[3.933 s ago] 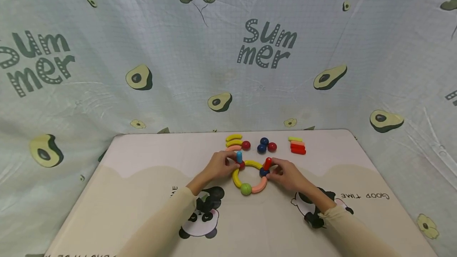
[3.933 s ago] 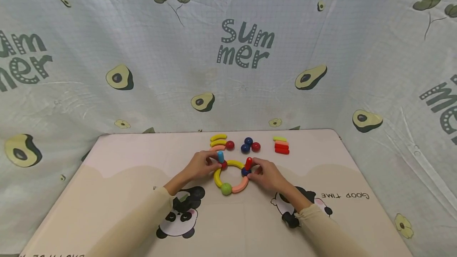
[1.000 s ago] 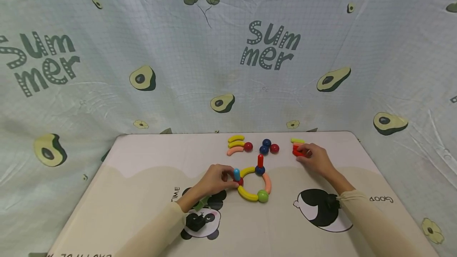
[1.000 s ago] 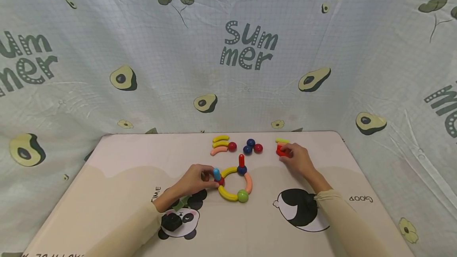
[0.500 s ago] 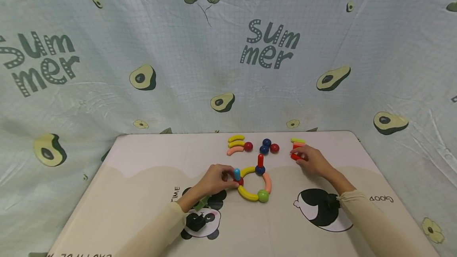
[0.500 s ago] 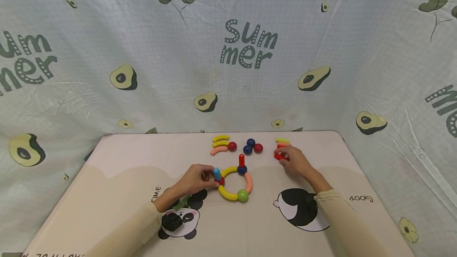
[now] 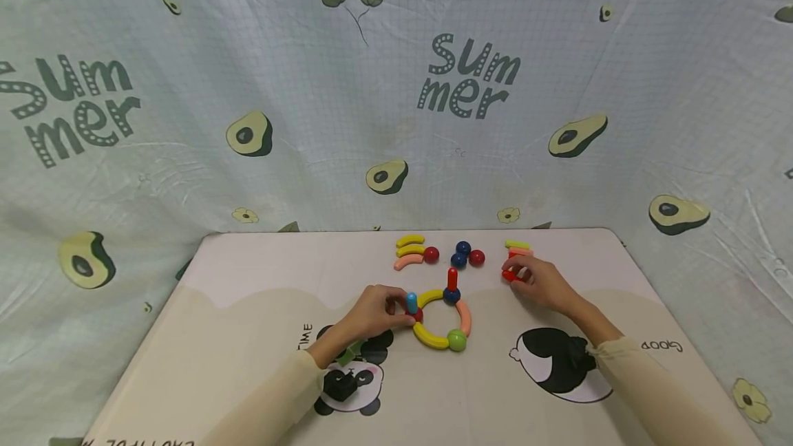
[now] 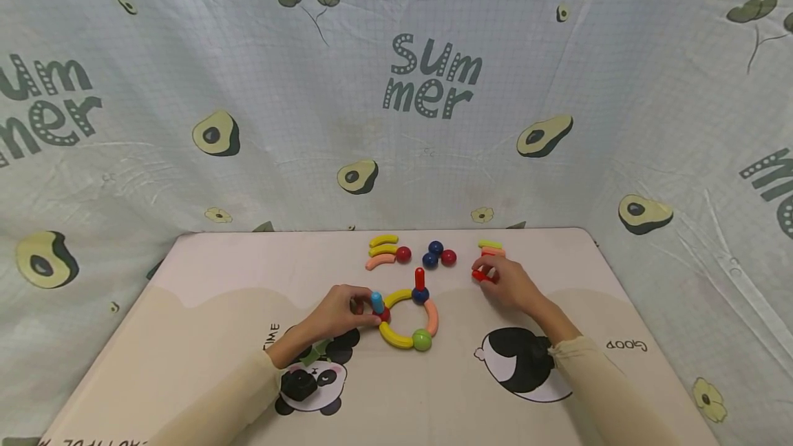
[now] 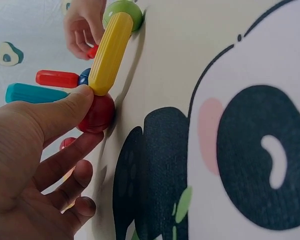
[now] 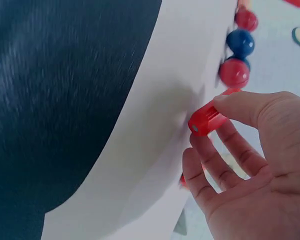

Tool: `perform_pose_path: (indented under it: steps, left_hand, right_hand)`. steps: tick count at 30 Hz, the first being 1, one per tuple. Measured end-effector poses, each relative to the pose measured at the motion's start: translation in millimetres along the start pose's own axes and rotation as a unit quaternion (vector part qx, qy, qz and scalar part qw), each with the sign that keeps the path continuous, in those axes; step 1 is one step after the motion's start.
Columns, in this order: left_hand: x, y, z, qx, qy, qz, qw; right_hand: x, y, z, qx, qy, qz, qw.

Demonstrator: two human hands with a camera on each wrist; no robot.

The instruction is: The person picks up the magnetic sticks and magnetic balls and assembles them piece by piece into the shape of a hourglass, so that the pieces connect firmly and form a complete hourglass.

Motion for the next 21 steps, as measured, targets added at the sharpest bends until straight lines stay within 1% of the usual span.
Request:
perform_pose_path:
  steps: [5,8,14,21]
  left_hand:
    - [0.5,1.7,1.5,-0.01,0.003,-0.003,0.9999]
    - [1.2,2.5,1.5,-0.013,0.008,-0.002,0.9999]
    - [3.8,4.6,2.7,-0.011,0.012,0.002,0.9999]
    - [7.8,5.8,3.5,-0.009,0.015,0.003,0.9998]
  right_hand:
    - [-5.9,-0.2,-14.8,0.019,0.013,-0.008,0.9997]
    - [-8.3,-0.5,-22.9,0.04,0.02,-0.011,0.999]
    - [-12.2,-2.1,-37.0,0.08,0.026,-0.02,0.9963]
    - [-17.4,-5.3,-53.4,0.11,0.049,-0.034,0.9921]
Point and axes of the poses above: each hand's wrist, its own x-axis towards the middle knuckle, its own y-axis out of the back of the hand, z = x × y, the point moved 9 cm from there along x, towards the middle knuckle, and after that the axes turned 12 degrees about -z, right-handed, at the moved point
